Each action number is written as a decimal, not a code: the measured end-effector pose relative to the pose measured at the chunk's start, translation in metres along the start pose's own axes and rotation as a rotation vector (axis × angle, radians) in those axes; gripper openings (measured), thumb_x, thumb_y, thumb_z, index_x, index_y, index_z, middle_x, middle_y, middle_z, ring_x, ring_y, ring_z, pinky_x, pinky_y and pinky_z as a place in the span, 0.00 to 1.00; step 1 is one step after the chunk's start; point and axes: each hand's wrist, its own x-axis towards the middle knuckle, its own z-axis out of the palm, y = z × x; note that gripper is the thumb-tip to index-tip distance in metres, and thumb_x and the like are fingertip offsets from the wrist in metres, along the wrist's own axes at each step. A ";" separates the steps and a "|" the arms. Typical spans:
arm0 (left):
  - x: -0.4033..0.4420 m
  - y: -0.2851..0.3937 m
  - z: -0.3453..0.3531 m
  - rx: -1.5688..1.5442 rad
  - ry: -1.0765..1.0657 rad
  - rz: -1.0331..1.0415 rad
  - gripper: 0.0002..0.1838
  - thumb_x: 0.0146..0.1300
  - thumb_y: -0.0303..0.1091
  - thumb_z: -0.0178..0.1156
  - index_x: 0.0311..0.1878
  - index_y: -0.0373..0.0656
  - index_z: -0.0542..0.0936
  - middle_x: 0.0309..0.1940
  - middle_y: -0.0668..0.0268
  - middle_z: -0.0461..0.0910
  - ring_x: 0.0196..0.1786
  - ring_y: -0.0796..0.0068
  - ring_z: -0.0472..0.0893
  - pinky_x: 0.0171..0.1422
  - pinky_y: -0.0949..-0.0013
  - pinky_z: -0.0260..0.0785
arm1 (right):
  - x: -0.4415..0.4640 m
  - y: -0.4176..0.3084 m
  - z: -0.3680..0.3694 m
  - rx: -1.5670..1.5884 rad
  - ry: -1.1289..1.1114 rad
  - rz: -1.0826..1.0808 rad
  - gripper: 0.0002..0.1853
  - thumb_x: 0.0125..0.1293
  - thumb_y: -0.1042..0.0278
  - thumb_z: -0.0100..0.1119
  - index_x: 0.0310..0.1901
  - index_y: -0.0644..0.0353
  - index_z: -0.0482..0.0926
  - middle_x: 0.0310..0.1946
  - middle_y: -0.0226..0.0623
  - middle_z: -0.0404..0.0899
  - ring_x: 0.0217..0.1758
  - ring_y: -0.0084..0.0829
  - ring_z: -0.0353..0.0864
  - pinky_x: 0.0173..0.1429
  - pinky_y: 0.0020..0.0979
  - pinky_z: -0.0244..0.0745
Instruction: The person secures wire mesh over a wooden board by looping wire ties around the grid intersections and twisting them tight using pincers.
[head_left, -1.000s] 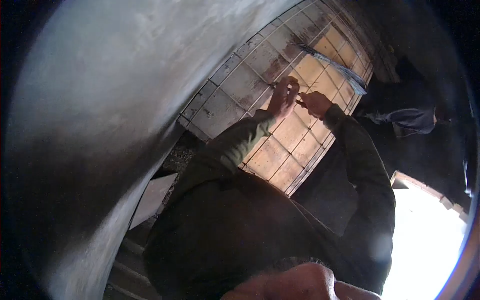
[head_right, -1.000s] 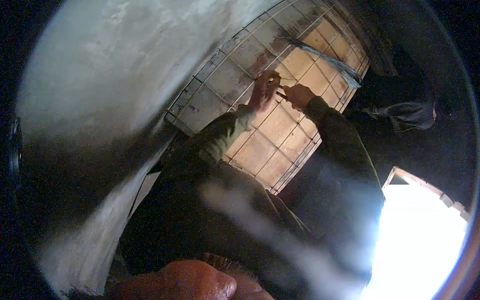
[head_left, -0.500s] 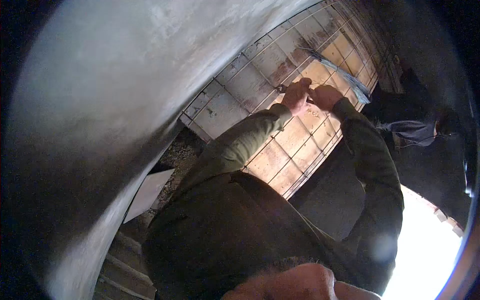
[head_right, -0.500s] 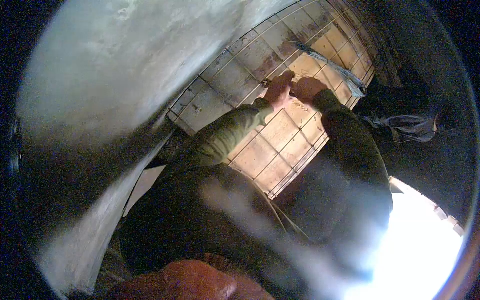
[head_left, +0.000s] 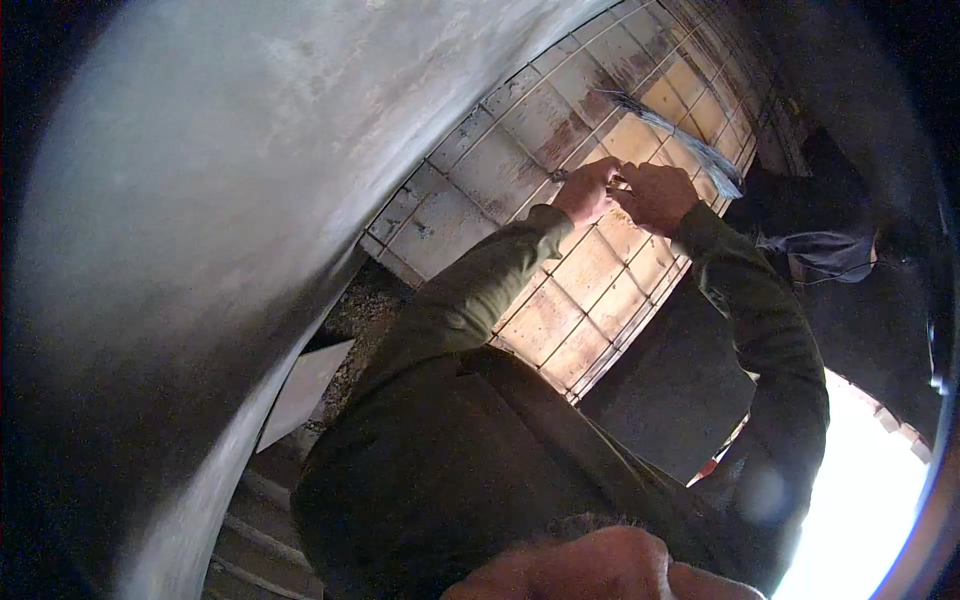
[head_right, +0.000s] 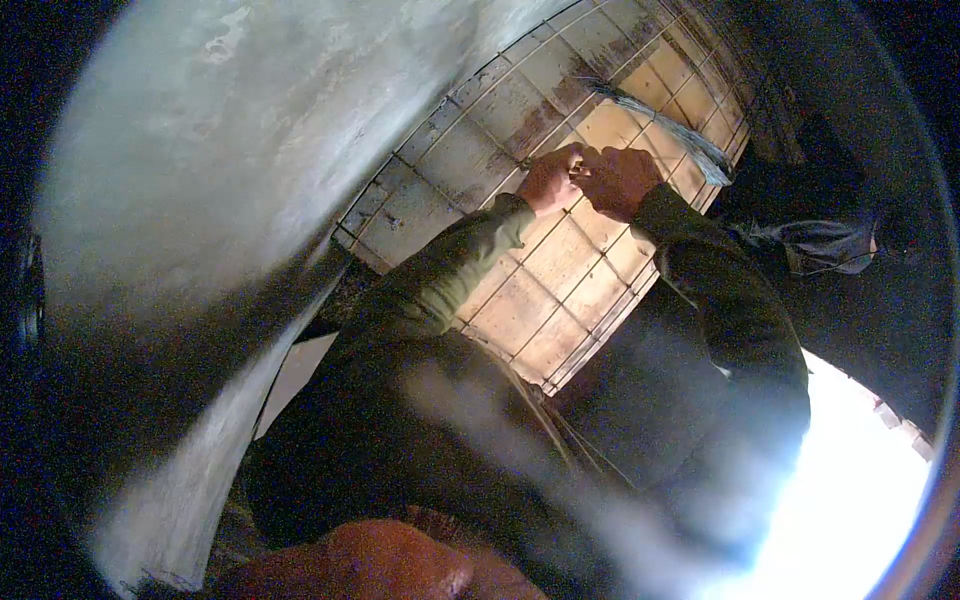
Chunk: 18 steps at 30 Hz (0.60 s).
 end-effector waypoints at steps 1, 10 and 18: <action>-0.002 0.000 0.001 0.139 0.028 0.083 0.19 0.49 0.28 0.66 0.43 0.41 0.69 0.31 0.55 0.76 0.37 0.54 0.79 0.39 0.57 0.70 | 0.000 0.000 -0.001 0.036 -0.030 0.035 0.19 0.62 0.48 0.51 0.39 0.57 0.76 0.29 0.45 0.79 0.34 0.44 0.80 0.36 0.46 0.72; -0.012 -0.004 0.019 0.771 0.265 0.323 0.21 0.45 0.32 0.64 0.43 0.42 0.70 0.33 0.60 0.74 0.38 0.61 0.75 0.47 0.61 0.65 | 0.008 0.029 0.011 0.778 -0.480 0.287 0.24 0.68 0.49 0.42 0.30 0.64 0.77 0.11 0.39 0.74 0.17 0.45 0.75 0.27 0.39 0.72; 0.010 -0.008 0.008 0.515 0.104 0.165 0.16 0.43 0.36 0.67 0.29 0.43 0.69 0.25 0.58 0.75 0.31 0.54 0.77 0.37 0.56 0.67 | -0.014 0.015 0.012 -0.057 0.188 -0.072 0.15 0.58 0.61 0.55 0.44 0.58 0.73 0.34 0.42 0.76 0.39 0.42 0.77 0.41 0.42 0.73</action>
